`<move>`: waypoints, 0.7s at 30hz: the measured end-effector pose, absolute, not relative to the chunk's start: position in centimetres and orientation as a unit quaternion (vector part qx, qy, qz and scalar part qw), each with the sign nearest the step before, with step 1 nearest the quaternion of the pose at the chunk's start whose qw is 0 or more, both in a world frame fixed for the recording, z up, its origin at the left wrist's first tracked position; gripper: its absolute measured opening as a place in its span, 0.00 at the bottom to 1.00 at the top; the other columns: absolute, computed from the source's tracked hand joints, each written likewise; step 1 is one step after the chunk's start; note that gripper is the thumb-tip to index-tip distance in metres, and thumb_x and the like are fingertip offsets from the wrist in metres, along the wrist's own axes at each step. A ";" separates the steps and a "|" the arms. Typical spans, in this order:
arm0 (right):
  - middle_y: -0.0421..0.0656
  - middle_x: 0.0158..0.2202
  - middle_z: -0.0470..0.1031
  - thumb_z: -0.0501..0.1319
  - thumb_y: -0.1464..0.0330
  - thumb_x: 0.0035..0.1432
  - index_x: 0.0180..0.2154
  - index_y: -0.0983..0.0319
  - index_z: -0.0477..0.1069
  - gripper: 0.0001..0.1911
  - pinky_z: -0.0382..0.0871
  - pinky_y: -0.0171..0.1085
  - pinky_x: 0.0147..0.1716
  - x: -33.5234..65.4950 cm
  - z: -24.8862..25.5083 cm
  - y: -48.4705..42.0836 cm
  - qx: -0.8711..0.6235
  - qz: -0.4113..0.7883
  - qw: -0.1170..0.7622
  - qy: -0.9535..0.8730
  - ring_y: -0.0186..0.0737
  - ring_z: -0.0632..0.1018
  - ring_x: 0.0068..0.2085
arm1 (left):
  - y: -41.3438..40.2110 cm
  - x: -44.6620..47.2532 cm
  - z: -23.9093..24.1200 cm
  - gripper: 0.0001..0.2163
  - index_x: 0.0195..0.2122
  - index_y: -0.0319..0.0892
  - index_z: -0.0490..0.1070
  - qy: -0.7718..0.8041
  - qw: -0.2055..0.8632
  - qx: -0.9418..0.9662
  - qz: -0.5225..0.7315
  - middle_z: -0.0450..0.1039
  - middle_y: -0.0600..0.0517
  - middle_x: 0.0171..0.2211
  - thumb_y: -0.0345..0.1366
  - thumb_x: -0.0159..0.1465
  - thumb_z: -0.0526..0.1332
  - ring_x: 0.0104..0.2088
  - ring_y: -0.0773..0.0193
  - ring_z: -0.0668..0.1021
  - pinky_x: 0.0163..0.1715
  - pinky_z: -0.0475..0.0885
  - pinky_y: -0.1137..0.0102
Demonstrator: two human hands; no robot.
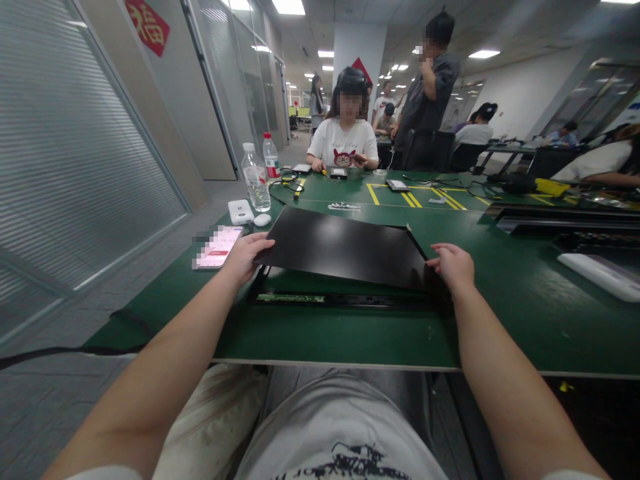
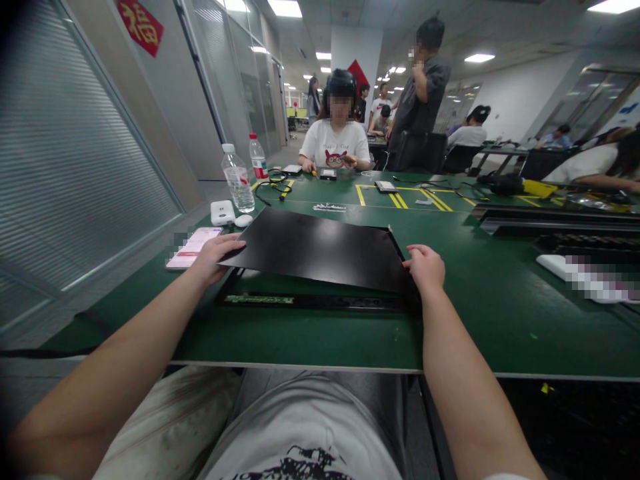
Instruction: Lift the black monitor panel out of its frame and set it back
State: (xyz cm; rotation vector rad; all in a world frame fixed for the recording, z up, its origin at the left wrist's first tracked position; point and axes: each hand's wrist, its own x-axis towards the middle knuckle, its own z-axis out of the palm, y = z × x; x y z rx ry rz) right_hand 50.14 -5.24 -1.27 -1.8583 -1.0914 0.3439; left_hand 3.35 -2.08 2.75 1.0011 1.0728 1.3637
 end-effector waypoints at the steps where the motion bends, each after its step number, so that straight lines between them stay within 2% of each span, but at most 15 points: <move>1: 0.42 0.24 0.80 0.56 0.61 0.54 0.44 0.59 0.81 0.21 0.68 0.40 0.27 49.9 -1.1 -5.4 -0.765 0.139 0.462 -0.427 0.43 0.76 0.23 | -2.1 3.4 2.7 0.12 0.32 0.36 0.83 0.454 0.539 0.419 0.573 0.81 0.48 0.25 0.27 0.44 0.72 0.25 0.59 0.81 0.27 0.76 0.69; 9: 0.42 0.25 0.81 0.58 0.64 0.52 0.42 0.58 0.83 0.19 0.68 0.39 0.30 49.3 -0.6 -5.7 -0.772 0.142 0.467 -0.406 0.43 0.77 0.25 | -1.7 3.1 2.3 0.12 0.31 0.38 0.82 0.474 0.549 0.410 0.553 0.82 0.48 0.25 0.27 0.42 0.73 0.25 0.59 0.80 0.25 0.74 0.70; 14: 0.42 0.27 0.82 0.59 0.64 0.52 0.43 0.58 0.83 0.19 0.67 0.39 0.32 49.2 -0.7 -5.7 -0.784 0.128 0.440 -0.419 0.45 0.79 0.30 | -1.5 3.0 2.1 0.11 0.30 0.39 0.83 0.481 0.557 0.396 0.549 0.82 0.49 0.26 0.26 0.44 0.70 0.25 0.60 0.80 0.22 0.73 0.72; 21: 0.42 0.28 0.82 0.59 0.65 0.52 0.43 0.58 0.84 0.19 0.69 0.39 0.33 49.4 -0.9 -5.5 -0.788 0.120 0.426 -0.428 0.44 0.79 0.29 | -1.0 2.8 1.8 0.14 0.35 0.36 0.83 0.474 0.589 0.379 0.533 0.84 0.46 0.29 0.26 0.45 0.69 0.24 0.58 0.81 0.23 0.73 0.71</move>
